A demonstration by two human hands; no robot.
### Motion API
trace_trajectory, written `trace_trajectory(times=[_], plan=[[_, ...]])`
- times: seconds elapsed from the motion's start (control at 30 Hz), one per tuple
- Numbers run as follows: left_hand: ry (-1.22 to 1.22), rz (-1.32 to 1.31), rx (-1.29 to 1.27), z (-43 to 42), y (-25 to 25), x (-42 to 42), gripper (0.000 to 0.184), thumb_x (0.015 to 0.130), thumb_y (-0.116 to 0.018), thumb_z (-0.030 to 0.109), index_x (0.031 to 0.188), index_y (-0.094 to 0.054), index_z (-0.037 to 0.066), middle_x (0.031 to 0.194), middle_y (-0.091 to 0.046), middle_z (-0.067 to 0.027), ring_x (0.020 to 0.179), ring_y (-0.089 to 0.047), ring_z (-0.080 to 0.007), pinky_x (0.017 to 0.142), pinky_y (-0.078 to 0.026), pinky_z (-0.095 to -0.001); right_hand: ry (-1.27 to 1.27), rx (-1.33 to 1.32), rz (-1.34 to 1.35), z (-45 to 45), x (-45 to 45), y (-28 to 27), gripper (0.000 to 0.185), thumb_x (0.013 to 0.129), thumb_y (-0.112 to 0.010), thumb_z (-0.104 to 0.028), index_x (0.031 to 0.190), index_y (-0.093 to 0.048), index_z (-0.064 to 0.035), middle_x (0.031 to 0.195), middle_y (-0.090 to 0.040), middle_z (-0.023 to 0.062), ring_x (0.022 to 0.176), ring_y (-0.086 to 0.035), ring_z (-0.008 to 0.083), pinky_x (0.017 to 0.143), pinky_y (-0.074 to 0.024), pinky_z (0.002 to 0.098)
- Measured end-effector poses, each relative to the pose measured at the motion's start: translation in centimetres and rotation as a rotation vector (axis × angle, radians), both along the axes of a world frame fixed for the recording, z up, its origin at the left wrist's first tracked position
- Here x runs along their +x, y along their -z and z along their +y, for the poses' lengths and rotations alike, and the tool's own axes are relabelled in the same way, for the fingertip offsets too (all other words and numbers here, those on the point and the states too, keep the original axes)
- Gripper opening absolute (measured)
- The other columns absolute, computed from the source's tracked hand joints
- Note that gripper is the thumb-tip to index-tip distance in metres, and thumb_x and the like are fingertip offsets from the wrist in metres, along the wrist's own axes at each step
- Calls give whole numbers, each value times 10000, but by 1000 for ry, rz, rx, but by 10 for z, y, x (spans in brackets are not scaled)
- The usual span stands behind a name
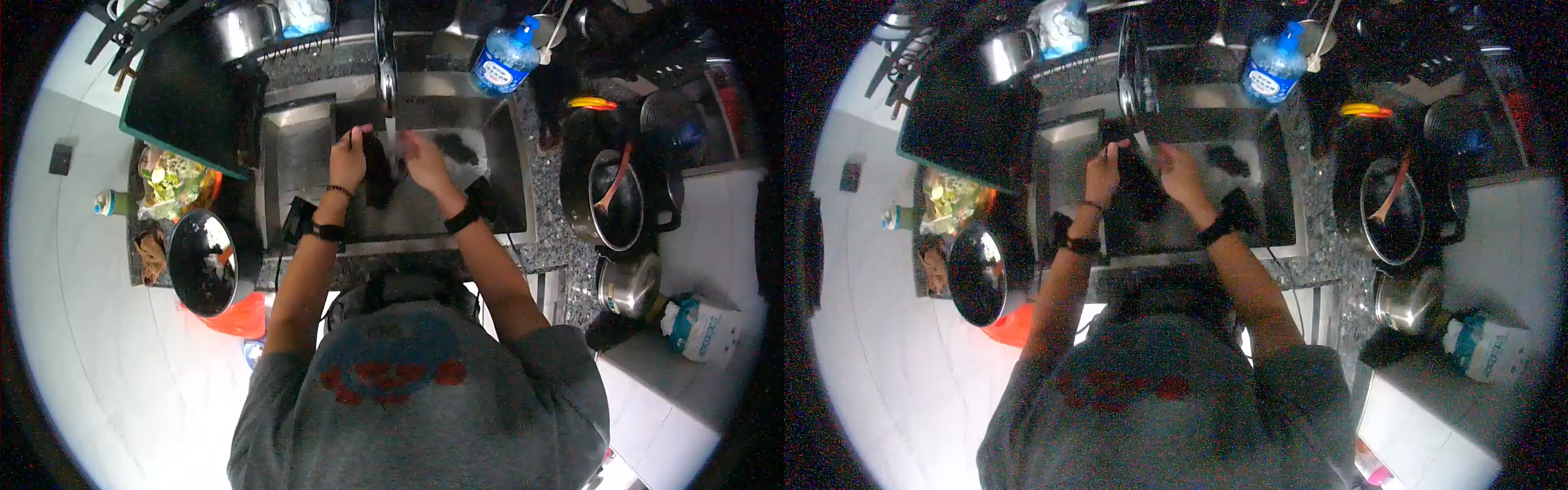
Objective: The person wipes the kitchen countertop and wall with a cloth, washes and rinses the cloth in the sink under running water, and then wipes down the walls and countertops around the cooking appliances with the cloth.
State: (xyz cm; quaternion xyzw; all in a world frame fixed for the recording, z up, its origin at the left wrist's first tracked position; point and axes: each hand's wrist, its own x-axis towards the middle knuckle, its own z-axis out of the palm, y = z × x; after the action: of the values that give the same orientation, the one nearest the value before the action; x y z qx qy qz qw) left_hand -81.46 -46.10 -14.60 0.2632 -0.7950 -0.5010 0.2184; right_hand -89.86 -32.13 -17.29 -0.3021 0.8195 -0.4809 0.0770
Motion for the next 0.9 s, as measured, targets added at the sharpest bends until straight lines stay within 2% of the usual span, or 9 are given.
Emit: trace_trajectory(times=[0.17,0.3,0.4,0.43,0.5,0.63,0.7,0.8,0.9], plan=[[118,-12,393,7,-36,-7,395,941,-399,350,1021,-634,42,885,-631,-38,799,-536,-93,739,-428,-239,-89,174,-52,7,-2,23,528,712,-572,-100,1226,-467,-39,1067,-585,196,938,-584,306,822,-450,351],[113,-72,348,3,-43,-11,399,941,-398,349,1034,-626,35,911,-624,-28,807,-525,-94,749,-426,-239,-264,307,-212,14,9,-4,569,702,-620,-180,1220,-459,-7,1096,-565,215,972,-566,346,841,-443,370],[102,79,443,-17,-16,-8,421,938,-385,368,1043,-621,36,920,-646,-93,829,-582,-163,759,-439,-278,33,57,-8,19,20,50,482,721,-638,-235,1100,-543,47,997,-588,248,922,-575,374,816,-455,399],[48,22,237,-24,-7,-3,425,936,-380,374,1049,-618,41,931,-641,-141,862,-595,-223,768,-443,-304,28,61,-10,23,16,66,482,721,-638,-235,1100,-543,47,997,-588,248,922,-575,374,816,-455,399],[-21,-53,-41,-20,-15,9,418,932,-371,374,1063,-612,59,954,-602,-244,950,-580,-358,788,-450,-369,-57,690,46,34,2,85,453,742,-635,-277,1040,-577,59,918,-595,265,901,-575,394,812,-455,414],[-35,-78,-34,-15,-1,15,409,934,-370,363,1064,-613,60,957,-610,-230,952,-582,-352,792,-452,-366,-287,952,173,44,-8,28,478,761,-623,-313,1082,-566,35,908,-602,256,883,-584,383,795,-464,416],[-32,-117,-9,-9,-5,15,408,936,-370,362,1070,-611,61,974,-609,-225,951,-581,-353,798,-450,-363,-43,585,-114,42,-13,10,401,790,-597,-265,1093,-572,-4,946,-605,231,880,-590,367,781,-472,403],[-49,-5,-16,-9,5,8,411,938,-370,362,1077,-607,56,1000,-607,-218,957,-579,-351,808,-447,-358,-14,154,89,31,-9,2,322,810,-569,-196,1090,-575,-37,909,-620,202,852,-602,348,737,-482,401],[-111,-31,18,-8,5,5,418,940,-367,364,1084,-604,52,1024,-606,-208,963,-581,-338,812,-444,-351,-15,44,-55,15,-5,-5,321,809,-566,-221,1073,-566,-39,929,-607,235,849,-590,387,749,-474,452]])
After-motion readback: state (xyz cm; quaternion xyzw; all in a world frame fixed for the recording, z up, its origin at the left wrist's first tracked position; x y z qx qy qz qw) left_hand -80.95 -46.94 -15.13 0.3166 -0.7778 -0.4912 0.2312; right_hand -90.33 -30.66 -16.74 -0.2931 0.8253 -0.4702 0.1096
